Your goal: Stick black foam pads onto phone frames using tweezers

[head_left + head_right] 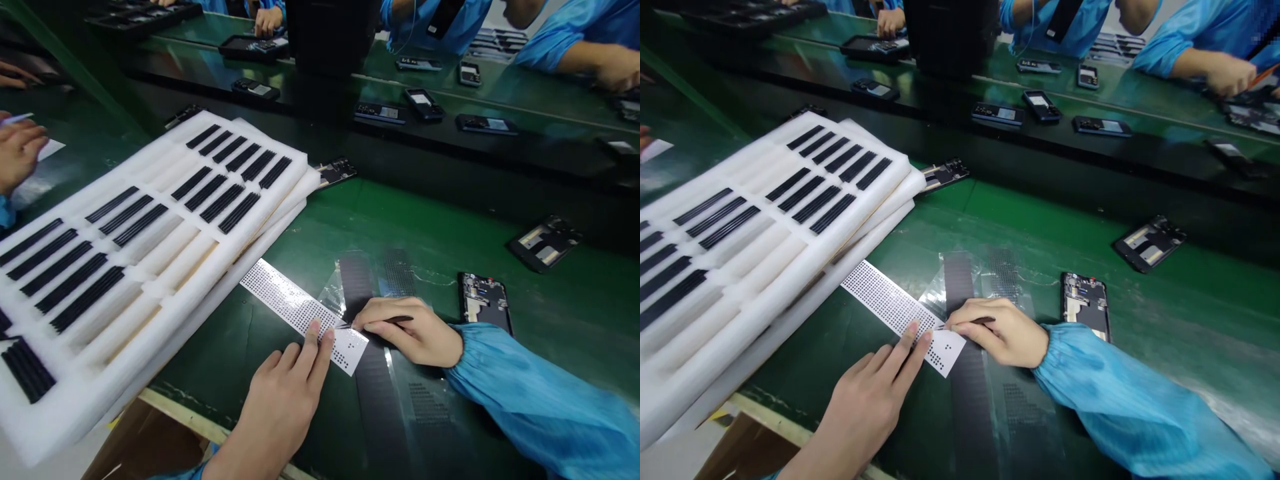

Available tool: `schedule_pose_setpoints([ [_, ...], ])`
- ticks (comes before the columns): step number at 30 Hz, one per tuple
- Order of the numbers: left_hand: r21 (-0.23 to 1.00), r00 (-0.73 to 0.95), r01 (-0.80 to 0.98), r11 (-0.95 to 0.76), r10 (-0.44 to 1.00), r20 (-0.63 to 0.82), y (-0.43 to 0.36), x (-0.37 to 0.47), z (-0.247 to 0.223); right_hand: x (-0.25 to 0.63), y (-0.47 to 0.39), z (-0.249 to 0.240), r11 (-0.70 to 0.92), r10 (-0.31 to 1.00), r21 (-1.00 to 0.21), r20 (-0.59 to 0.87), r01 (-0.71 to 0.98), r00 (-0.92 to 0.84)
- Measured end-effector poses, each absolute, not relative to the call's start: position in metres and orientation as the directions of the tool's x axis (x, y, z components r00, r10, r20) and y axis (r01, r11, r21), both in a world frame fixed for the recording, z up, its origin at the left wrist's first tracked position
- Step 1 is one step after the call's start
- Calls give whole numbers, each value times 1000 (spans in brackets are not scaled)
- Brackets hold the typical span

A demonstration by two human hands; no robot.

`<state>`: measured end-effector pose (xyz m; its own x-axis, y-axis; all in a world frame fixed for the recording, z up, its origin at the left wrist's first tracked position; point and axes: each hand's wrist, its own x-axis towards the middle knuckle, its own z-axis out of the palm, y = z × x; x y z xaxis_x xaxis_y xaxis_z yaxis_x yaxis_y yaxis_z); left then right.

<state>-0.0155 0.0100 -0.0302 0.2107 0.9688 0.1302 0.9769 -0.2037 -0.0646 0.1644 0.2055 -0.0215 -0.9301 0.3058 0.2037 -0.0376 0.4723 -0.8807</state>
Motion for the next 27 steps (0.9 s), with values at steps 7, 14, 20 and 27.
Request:
schedule_pose_setpoints([
  [7,-99,212,974,-203,972,97,9,-12,-29,158,214,-23,382,312,-924,134,-4,-941],
  [14,-94,186,981,-170,963,194,7,-11,-39,160,200,-29,482,345,-874,256,-63,-903],
  [20,130,84,983,-131,945,317,4,-19,-43,172,192,-13,491,413,-864,341,-109,-845],
  [27,394,-238,908,140,948,211,-9,-33,-34,278,270,6,285,947,-956,272,61,-173],
])
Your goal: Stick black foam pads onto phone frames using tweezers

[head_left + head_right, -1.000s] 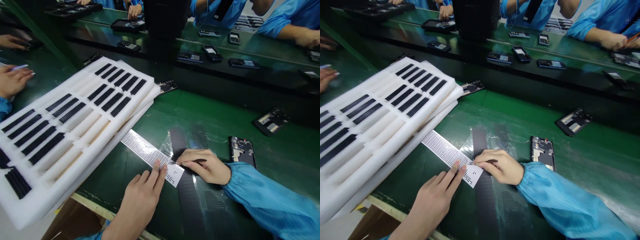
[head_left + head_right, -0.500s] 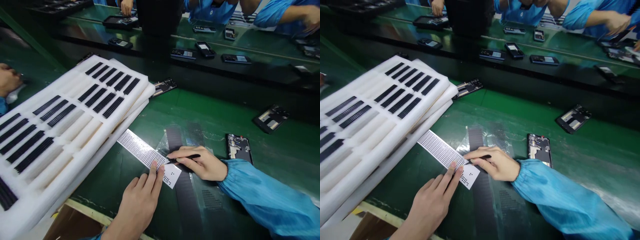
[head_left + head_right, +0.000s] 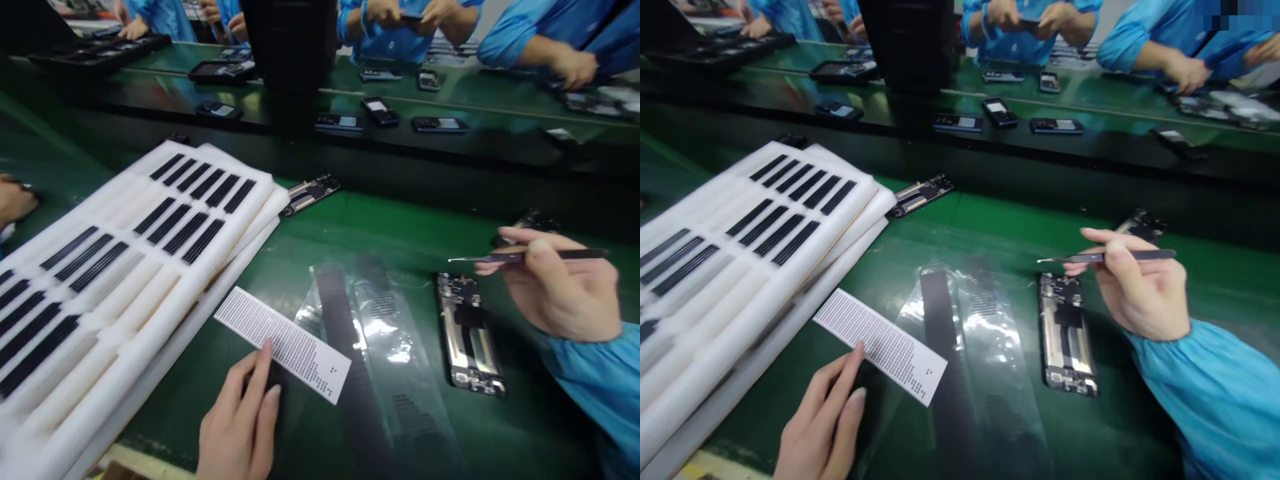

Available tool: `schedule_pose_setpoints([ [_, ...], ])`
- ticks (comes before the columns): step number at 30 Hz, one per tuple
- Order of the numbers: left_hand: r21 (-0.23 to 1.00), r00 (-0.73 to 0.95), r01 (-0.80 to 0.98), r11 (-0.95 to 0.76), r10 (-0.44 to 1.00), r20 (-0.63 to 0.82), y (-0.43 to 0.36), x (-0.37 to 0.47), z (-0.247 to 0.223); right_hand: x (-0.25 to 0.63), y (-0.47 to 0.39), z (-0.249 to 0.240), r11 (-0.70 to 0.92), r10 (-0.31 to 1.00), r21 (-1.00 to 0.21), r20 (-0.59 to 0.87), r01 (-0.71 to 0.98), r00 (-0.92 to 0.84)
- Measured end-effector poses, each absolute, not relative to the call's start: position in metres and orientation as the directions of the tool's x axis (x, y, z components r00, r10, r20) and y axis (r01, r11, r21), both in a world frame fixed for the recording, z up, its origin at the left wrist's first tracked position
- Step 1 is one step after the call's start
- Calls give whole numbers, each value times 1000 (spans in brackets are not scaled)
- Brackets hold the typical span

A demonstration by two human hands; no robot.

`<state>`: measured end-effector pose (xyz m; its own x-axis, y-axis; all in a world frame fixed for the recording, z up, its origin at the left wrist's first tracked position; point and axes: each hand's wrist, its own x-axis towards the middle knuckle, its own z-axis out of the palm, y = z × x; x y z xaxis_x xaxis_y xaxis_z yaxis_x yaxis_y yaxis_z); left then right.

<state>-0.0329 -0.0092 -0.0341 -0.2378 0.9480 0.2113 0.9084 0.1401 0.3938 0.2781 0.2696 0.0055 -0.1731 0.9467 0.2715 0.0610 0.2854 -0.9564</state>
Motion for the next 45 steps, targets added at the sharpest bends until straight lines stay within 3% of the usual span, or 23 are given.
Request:
schedule_pose_setpoints([
  [2,419,-241,896,145,952,186,-1,-37,-31,304,282,-10,143,988,-989,140,35,-71],
  [4,418,-176,905,82,966,192,17,-38,-26,318,285,-29,75,994,-996,70,55,-88],
  [9,395,177,885,-247,963,205,87,1,0,318,275,-56,144,980,-973,114,181,-163],
  [12,264,421,825,-500,855,304,119,42,2,314,273,-51,128,985,-972,101,198,-140],
  [15,133,553,774,-619,763,335,135,76,-10,313,272,-46,113,984,-970,79,214,-160],
  [19,57,641,710,-702,678,359,143,99,-26,310,271,-48,147,977,-966,109,214,-181],
  [23,68,684,670,-739,651,329,145,101,-32,310,269,-48,204,968,-948,157,244,-197],
  [27,80,662,683,-726,661,354,143,102,-37,316,269,-41,441,873,-842,322,312,-366],
  [29,108,652,683,-722,670,354,141,106,-40,320,272,-40,469,850,-841,346,270,-398],
  [32,153,633,681,-716,681,369,141,120,-40,325,286,-43,212,964,-972,191,100,-184],
  [35,168,646,655,-737,661,381,142,137,-38,332,303,-47,-34,999,-979,-29,-201,-28],
  [38,167,688,621,-766,634,352,143,147,-39,341,311,-48,-166,984,-923,-135,-348,-114],
  [45,164,740,606,-778,627,242,144,141,-38,360,309,-43,-281,934,-896,-171,-344,-314],
])
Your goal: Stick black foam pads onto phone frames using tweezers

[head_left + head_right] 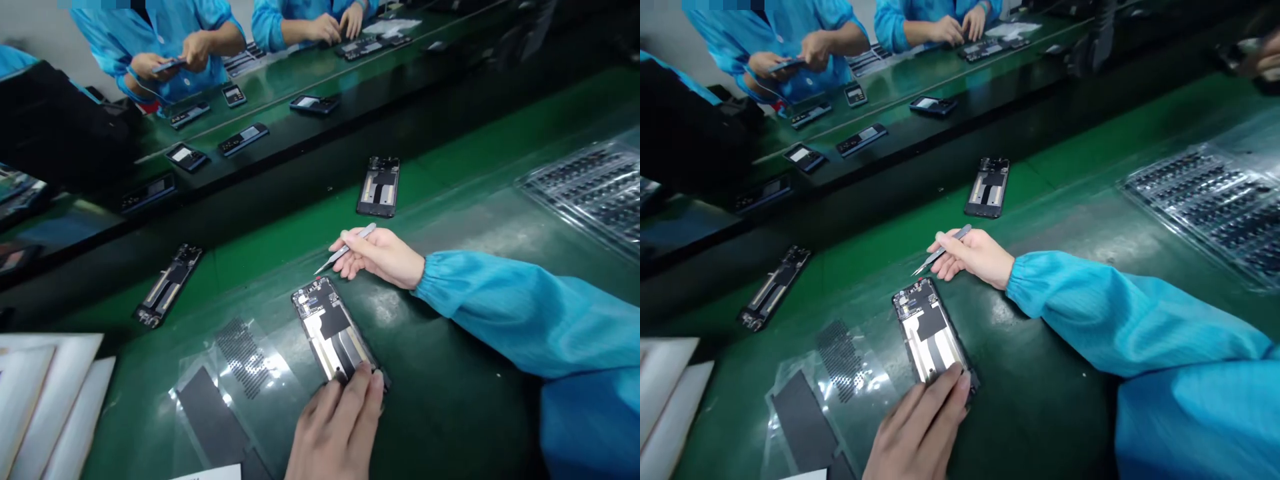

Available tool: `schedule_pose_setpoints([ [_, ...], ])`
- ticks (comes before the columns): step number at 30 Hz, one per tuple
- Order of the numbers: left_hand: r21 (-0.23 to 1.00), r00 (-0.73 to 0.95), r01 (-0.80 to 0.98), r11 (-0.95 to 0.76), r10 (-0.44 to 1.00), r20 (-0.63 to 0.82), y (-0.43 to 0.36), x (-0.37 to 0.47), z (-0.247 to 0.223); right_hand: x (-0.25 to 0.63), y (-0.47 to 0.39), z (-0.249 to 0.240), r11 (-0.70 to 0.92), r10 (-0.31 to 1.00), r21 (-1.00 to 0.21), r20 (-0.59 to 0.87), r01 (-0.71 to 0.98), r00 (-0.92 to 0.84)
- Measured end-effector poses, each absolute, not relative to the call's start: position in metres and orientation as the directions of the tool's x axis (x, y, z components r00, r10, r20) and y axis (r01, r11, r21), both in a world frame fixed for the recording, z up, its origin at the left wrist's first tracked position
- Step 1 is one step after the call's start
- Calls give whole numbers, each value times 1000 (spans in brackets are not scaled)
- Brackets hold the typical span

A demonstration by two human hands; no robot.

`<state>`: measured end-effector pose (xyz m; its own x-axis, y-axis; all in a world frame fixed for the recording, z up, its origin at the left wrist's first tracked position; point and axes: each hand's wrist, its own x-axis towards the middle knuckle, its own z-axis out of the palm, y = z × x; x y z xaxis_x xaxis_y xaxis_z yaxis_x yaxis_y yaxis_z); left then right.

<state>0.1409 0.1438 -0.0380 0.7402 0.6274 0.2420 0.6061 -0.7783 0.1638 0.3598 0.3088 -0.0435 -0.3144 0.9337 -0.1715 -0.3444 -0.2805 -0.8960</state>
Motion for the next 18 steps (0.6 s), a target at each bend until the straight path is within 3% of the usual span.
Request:
schedule_pose_setpoints([
  [5,195,711,624,-756,654,259,145,138,-37,371,311,-45,-324,901,-880,-176,-348,-396],
  [8,112,749,600,-792,605,270,147,143,-33,372,311,-46,-337,893,-873,-177,-353,-413],
  [14,58,739,674,-737,673,-29,158,149,-16,370,308,-45,-361,885,-863,-197,-354,-422],
  [18,-135,565,815,-564,824,-31,158,134,-8,376,316,-35,-479,859,-806,-348,-347,-377],
])
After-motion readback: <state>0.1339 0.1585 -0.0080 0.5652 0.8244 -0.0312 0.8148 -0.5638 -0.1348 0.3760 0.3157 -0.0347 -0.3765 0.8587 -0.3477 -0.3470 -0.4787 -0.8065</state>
